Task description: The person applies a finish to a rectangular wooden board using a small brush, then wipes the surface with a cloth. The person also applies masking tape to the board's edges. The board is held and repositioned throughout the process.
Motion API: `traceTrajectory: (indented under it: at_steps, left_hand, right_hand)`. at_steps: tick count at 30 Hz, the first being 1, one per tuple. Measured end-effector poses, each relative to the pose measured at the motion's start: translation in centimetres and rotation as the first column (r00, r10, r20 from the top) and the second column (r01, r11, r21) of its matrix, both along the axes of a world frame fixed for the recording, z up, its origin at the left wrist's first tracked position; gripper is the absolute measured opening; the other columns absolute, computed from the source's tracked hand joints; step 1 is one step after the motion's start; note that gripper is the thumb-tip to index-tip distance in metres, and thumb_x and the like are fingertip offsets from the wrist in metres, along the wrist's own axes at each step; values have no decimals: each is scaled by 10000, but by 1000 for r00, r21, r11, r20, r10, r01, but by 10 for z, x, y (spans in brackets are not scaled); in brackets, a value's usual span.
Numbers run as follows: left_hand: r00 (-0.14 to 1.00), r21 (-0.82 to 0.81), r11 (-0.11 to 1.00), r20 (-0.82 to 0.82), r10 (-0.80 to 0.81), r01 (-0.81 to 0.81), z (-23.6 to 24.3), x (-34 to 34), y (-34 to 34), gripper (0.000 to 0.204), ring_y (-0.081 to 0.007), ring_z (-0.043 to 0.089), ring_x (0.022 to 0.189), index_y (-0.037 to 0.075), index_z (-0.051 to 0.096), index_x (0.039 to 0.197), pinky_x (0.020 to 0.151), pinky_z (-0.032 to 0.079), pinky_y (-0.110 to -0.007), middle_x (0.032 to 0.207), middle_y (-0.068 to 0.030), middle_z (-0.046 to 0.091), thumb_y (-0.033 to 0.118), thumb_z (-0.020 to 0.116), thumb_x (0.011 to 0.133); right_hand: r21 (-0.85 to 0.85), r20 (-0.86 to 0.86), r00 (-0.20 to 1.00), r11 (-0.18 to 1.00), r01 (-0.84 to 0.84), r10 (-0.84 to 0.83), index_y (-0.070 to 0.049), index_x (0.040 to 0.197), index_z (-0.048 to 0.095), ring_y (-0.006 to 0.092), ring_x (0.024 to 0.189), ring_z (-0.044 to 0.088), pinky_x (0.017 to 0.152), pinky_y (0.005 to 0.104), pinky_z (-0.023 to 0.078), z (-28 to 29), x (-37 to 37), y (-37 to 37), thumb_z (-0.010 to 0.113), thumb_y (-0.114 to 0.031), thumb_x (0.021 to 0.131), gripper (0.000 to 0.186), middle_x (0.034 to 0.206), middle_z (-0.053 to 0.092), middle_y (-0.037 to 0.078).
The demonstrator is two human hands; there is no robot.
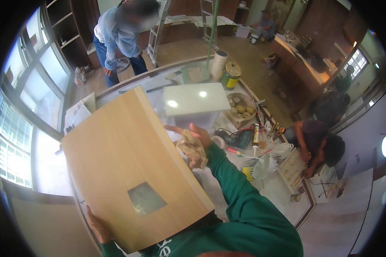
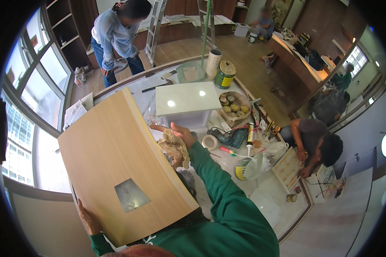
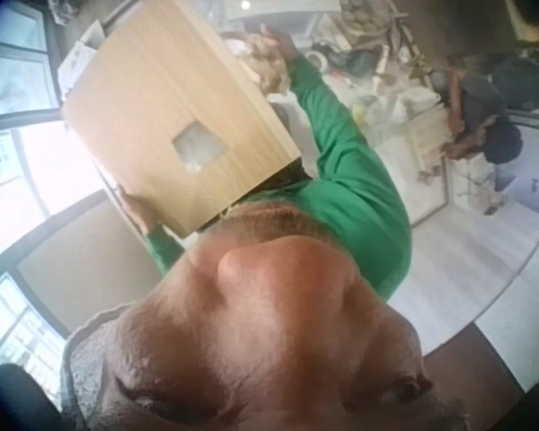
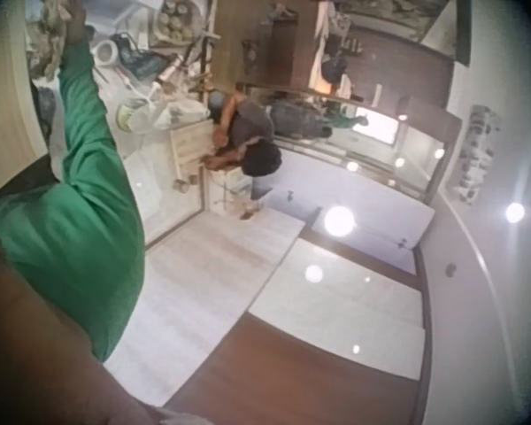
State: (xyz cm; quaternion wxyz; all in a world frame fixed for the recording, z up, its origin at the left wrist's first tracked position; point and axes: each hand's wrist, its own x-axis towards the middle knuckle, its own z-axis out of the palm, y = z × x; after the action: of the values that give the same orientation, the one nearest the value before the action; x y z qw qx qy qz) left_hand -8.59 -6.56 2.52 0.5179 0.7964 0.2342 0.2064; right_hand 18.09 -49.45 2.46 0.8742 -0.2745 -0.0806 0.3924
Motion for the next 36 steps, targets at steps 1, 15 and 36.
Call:
traceTrajectory:
  at_steps: [1, 15, 36]
  left_hand:
    - [1000, -185, 983, 7, -20, 21, 9, -3, -1, 628, -197, 593, 1151, -71, 494, 1384, 1033, 434, -333, 1286, -157, 616, 457, 352, 1076]
    - [995, -193, 981, 95, 20, -1, -7, 18, 17, 579, -268, 581, 1117, -90, 459, 1392, 986, 452, -395, 1246, -202, 617, 387, 337, 1086]
    - [983, 681, 723, 186, -13, -119, 42, 193, 27, 544, -409, 440, 1339, -3, 500, 1402, 1096, 391, -457, 1476, -243, 410, 305, 623, 971]
  right_hand:
    - [-7, -12, 1000, 1000, 15, -15, -14, 1573, 243, 168, 822, 633, 747, 293, 519, 4, -2, -1, 564, -589, 946, 909, 989, 675, 119]
    - [-117, -103, 988, 988, 101, -113, -5, 1583, 176, 142, 680, 599, 605, 245, 494, 46, -20, 4, 547, -537, 978, 887, 826, 673, 81]
    - [14, 37, 999, 1000, 6, -7, -1, 1540, 304, 210, 930, 679, 826, 304, 538, -12, -21, -41, 536, -558, 971, 829, 1197, 661, 269]
